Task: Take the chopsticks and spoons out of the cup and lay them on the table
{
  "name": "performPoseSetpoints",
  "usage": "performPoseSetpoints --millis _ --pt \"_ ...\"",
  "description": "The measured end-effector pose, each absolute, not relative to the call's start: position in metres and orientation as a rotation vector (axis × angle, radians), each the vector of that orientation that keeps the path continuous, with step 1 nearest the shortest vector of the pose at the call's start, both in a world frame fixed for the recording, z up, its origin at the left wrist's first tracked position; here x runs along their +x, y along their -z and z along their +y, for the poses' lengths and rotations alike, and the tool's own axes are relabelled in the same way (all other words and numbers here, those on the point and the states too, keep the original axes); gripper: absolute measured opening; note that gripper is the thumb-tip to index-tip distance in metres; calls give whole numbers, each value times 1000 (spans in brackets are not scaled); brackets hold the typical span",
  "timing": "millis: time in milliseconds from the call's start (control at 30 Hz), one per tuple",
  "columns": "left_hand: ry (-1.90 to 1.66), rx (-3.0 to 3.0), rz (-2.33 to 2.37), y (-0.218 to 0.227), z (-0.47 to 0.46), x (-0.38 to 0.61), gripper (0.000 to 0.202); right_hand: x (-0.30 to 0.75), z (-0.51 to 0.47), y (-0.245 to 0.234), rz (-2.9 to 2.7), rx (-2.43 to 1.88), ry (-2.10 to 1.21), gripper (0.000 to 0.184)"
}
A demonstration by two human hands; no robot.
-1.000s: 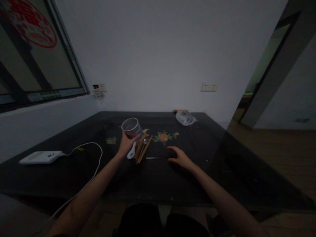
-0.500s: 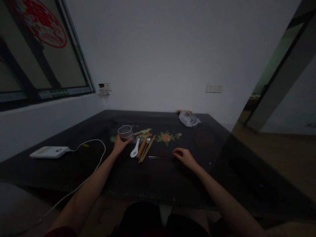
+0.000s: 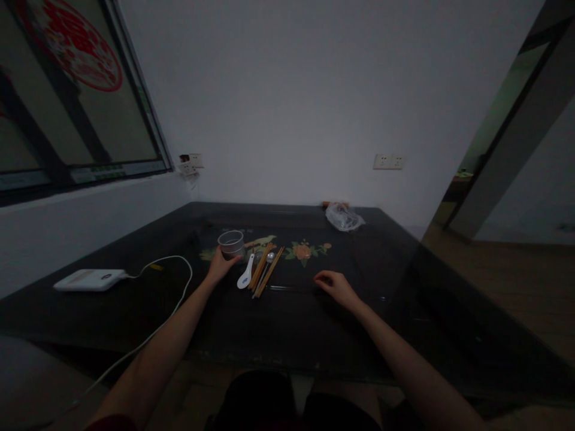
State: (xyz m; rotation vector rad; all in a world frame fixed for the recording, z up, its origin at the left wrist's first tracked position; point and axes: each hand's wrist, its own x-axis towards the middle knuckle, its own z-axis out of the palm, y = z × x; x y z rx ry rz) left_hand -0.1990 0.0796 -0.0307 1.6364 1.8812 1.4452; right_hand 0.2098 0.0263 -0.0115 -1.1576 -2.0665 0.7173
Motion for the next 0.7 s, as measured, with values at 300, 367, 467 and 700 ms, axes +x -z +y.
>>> performPoseSetpoints --millis 300,367,467,700 --pt "-1562 1656 1822 32 81 -198 82 209 27 12 -2068 -1136 -701 18" --pt "-1614 1636 1830 28 76 -197 95 210 27 12 -2074 -1146 -696 18" --pt "-1771 1640 1952 10 62 -192 103 211 26 11 -2083 -1161 -687 18" --pt "-1637 2099 1604 -48 22 -111 26 210 26 12 -2124 -1196 -658 23"
